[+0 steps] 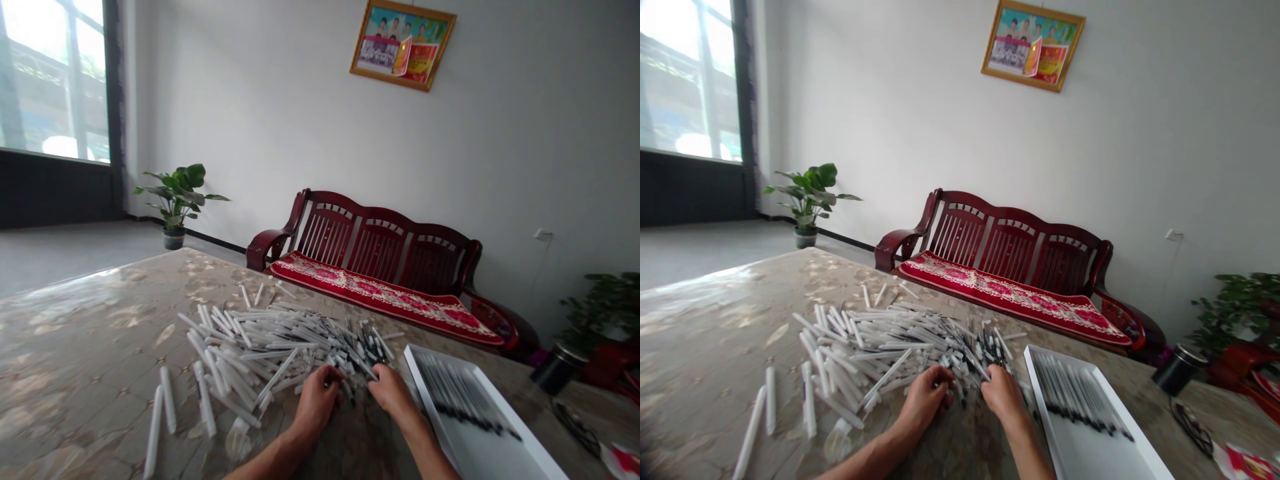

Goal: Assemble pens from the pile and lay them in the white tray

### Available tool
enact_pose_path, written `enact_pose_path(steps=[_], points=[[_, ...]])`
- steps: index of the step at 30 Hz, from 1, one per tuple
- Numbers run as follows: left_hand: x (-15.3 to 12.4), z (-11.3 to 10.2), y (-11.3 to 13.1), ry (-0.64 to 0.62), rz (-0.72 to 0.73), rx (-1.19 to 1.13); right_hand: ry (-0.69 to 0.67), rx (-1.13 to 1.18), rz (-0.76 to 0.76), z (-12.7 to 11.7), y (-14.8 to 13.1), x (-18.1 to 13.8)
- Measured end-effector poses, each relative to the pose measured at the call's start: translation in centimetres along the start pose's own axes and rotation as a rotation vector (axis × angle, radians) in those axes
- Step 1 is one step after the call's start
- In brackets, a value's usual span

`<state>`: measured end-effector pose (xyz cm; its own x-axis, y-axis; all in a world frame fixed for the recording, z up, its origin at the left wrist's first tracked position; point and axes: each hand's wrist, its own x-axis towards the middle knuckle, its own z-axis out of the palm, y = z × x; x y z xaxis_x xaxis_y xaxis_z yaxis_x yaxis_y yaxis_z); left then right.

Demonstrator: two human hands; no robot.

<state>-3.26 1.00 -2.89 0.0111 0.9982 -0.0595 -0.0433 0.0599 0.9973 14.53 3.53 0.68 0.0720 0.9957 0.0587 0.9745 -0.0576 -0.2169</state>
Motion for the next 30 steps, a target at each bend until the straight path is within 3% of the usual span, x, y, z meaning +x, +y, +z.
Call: enact_pose_path(steps=[8, 13, 19, 22, 26, 30], points=[[0.0, -0.1, -0.3, -0.007, 0.005, -0.013, 0.05, 0.089, -0.08, 0.4, 1.4, -2.3], [0.0, 0.0, -0.2, -0.034, -0.022, -0.09, 0.038, 0.407, -0.149, 0.6, 1.1, -3.6], [-1.0, -0.1, 1.4, -0.181, 0.029, -0.281, -0.12, 0.818, -0.304, 0.8, -1.4, -5.1], [-1.4, -0.2, 2.1, -0.146, 0.032, -0.329, -0.151, 0.937, -0.344, 0.8, -2.2, -5.7], [-1.3, -0.6, 2.6, -0.016, 0.145, -0.301, -0.079, 1.01, -0.208, 0.9, -2.1, -6.2], [-0.8, -1.3, 2.1, 0.105, 0.289, -0.027, 0.031, 1.093, -0.029, 1.0, -1.2, -6.3]])
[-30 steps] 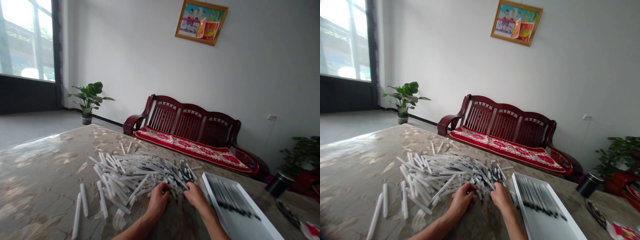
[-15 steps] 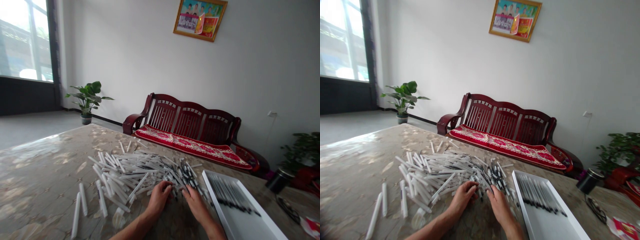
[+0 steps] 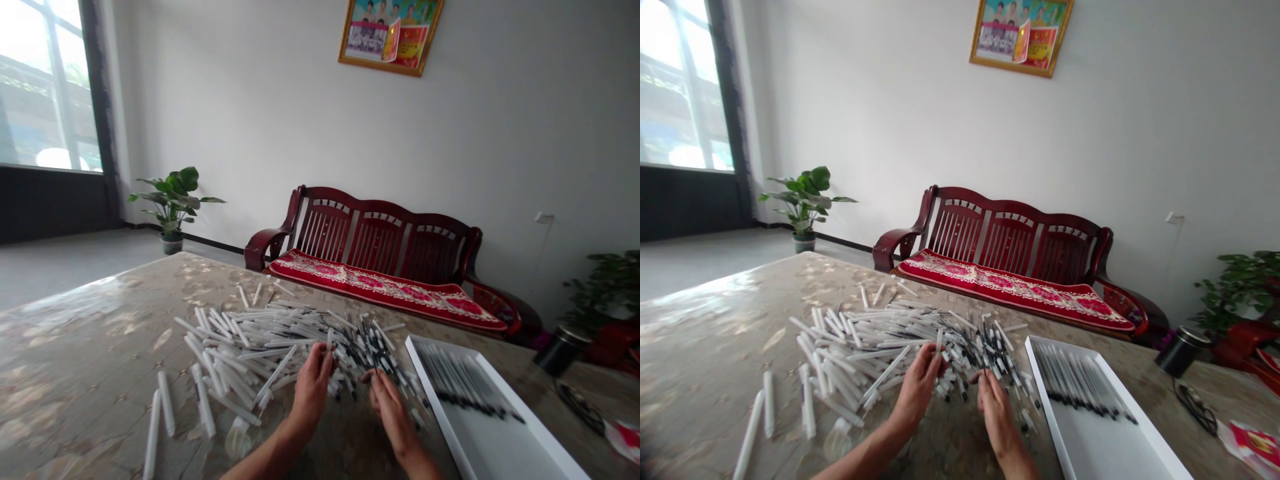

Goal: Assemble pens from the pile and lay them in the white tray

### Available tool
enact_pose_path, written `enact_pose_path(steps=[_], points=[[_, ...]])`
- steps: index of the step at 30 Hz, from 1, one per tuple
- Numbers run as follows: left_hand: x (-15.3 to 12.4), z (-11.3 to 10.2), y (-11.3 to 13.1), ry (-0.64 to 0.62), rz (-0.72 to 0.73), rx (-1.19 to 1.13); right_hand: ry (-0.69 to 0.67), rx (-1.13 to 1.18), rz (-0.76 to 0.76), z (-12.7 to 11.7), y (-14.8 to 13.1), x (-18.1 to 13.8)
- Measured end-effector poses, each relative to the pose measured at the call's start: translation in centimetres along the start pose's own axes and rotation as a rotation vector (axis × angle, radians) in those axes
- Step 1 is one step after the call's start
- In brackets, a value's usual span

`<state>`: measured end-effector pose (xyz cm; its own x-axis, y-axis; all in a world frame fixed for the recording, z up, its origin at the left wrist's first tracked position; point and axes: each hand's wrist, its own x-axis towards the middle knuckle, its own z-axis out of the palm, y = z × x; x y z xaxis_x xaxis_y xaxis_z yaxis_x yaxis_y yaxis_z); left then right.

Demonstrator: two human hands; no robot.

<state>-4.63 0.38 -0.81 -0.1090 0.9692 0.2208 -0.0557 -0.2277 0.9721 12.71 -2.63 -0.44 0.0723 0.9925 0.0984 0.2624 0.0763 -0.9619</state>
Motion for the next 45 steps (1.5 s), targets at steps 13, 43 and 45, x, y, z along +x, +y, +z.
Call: enact_pose_path(steps=[13, 43, 45], points=[[-0.8, 0.4, -0.9, -0.154, 0.058, 0.364, 0.041, -0.028, 0.023, -1.9, -0.5, 0.8], [-1.4, 0.3, -0.6, -0.312, 0.145, 0.482, 0.226, 0.241, -0.08, -0.5, 0.7, 0.9], [-1.5, 0.2, -0.6, -0.317, 0.165, 0.48, 0.219, 0.222, -0.096, -0.5, 0.4, 0.8]])
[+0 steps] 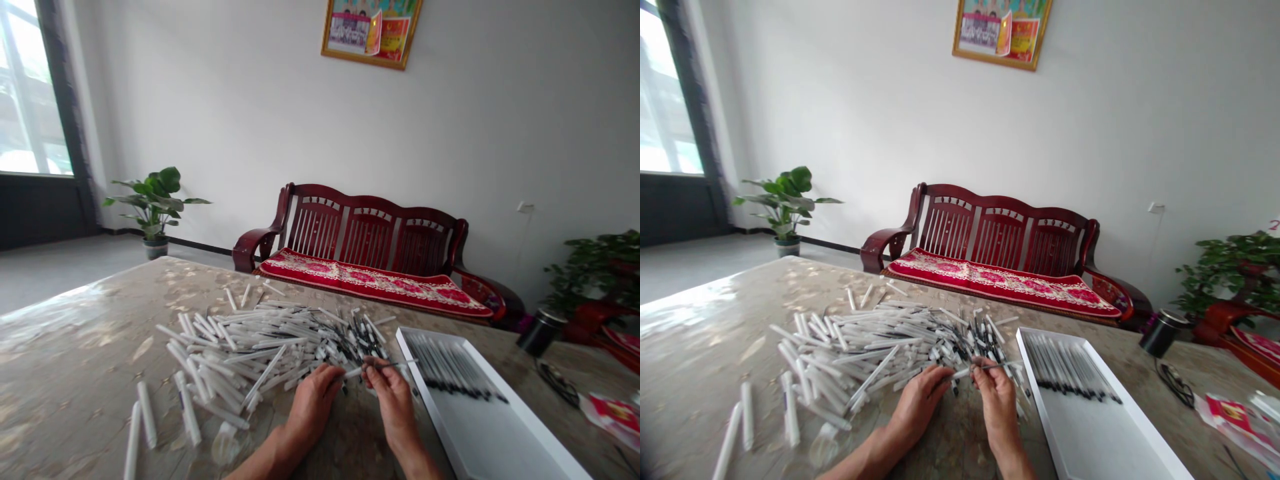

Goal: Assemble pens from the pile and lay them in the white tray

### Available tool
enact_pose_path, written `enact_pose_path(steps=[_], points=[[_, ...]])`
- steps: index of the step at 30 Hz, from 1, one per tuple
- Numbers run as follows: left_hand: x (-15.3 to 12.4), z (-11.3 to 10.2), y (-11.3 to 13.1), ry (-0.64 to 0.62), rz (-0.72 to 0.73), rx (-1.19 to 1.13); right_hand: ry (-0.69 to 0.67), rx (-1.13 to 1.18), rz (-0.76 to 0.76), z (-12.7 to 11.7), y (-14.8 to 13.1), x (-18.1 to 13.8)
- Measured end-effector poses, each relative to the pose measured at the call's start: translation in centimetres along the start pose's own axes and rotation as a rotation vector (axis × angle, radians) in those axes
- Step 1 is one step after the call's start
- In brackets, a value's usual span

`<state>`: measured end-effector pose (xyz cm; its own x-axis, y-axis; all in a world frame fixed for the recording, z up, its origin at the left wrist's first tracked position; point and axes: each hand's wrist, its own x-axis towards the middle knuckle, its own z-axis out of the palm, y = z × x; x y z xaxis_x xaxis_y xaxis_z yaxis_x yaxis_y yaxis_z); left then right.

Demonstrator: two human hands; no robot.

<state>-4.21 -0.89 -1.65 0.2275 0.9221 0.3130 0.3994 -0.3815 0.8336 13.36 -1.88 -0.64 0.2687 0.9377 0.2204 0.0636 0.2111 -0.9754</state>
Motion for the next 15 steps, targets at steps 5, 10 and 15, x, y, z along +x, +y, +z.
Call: enact_pose_path(steps=[5, 10, 15], points=[[0.2, 0.0, -0.1, -0.007, 0.031, -0.012, -0.087, -0.031, 0.01, 0.1, -1.1, -0.6], [0.3, 0.2, -0.3, -0.027, 0.063, -0.04, -0.169, 0.006, 0.05, 0.4, -1.6, -1.1], [0.1, 0.5, 0.0, -0.02, 0.051, -0.103, -0.153, 0.044, 0.003, 0.3, -1.4, -1.0]])
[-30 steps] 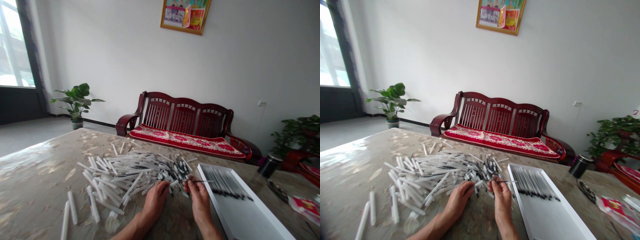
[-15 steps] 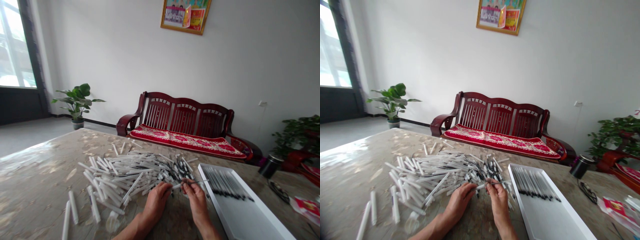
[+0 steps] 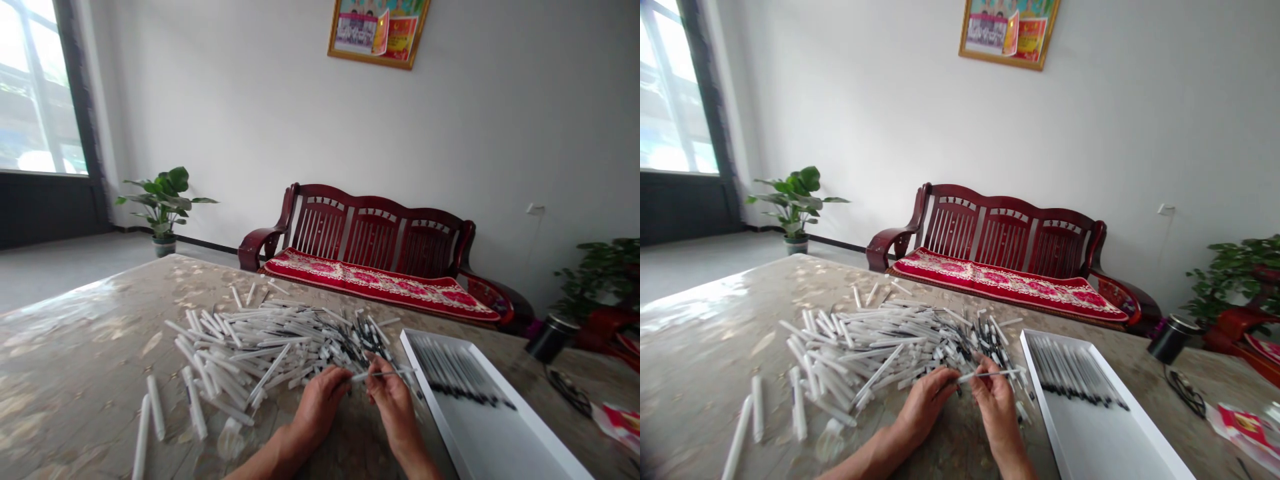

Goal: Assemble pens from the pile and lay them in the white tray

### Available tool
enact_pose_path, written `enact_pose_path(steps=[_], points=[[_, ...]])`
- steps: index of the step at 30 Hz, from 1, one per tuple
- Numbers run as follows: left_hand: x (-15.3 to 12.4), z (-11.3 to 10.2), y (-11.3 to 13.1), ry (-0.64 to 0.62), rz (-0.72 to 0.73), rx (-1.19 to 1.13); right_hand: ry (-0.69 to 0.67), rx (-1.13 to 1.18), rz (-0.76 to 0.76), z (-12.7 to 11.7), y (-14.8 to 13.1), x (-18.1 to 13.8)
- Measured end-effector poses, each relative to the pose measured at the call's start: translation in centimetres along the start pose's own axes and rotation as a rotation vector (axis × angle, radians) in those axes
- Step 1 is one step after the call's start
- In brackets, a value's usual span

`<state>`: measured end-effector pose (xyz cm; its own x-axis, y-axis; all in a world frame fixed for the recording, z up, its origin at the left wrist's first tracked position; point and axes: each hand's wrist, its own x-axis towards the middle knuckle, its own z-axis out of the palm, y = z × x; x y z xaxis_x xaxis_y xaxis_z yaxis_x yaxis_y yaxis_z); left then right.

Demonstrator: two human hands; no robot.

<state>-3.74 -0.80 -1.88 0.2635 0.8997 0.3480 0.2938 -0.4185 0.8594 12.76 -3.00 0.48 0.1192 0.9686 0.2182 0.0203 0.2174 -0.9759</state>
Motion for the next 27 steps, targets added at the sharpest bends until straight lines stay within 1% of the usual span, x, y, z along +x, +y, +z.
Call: enact_pose_path(steps=[3, 7, 11, 14, 16, 19, 20, 21, 23, 25, 26, 27], points=[[-0.1, 0.2, 0.1, 0.017, 0.0, -0.029, -0.004, -0.068, -0.051, -0.2, 0.1, 0.1], [-0.3, 0.3, 0.2, 0.01, 0.01, -0.043, -0.026, -0.12, -0.06, -0.1, 0.4, -0.1], [-0.4, 0.6, 0.1, -0.002, 0.045, -0.051, -0.007, -0.175, -0.087, 0.0, 0.5, -0.2], [-0.6, 0.4, 0.4, 0.007, 0.068, -0.023, 0.003, -0.213, -0.098, 0.0, 0.6, -0.2], [-0.7, -0.1, 0.8, 0.076, 0.102, 0.014, 0.03, -0.216, -0.096, -0.1, 0.8, -0.2], [-0.8, -0.9, 1.5, 0.256, 0.144, 0.032, 0.131, -0.195, -0.059, -0.3, 1.2, -0.1], [-0.8, -1.0, 1.6, 0.285, 0.141, 0.01, 0.164, -0.178, -0.044, -0.4, 1.3, -0.1], [-0.7, -0.9, 1.7, 0.284, 0.117, -0.028, 0.187, -0.159, -0.03, -0.4, 1.4, -0.1], [-0.6, -0.4, 1.5, 0.213, 0.007, -0.155, 0.196, -0.114, -0.013, -0.2, 1.6, -0.2], [-0.4, 0.4, 1.1, 0.116, -0.153, -0.325, 0.162, -0.081, -0.005, 0.3, 1.6, -0.4], [-0.3, 0.9, 0.9, 0.072, -0.2, -0.424, 0.138, -0.073, -0.006, 0.6, 1.6, -0.5], [-0.2, 1.3, 0.7, 0.055, -0.248, -0.53, 0.115, -0.072, -0.011, 0.9, 1.6, -0.7]])
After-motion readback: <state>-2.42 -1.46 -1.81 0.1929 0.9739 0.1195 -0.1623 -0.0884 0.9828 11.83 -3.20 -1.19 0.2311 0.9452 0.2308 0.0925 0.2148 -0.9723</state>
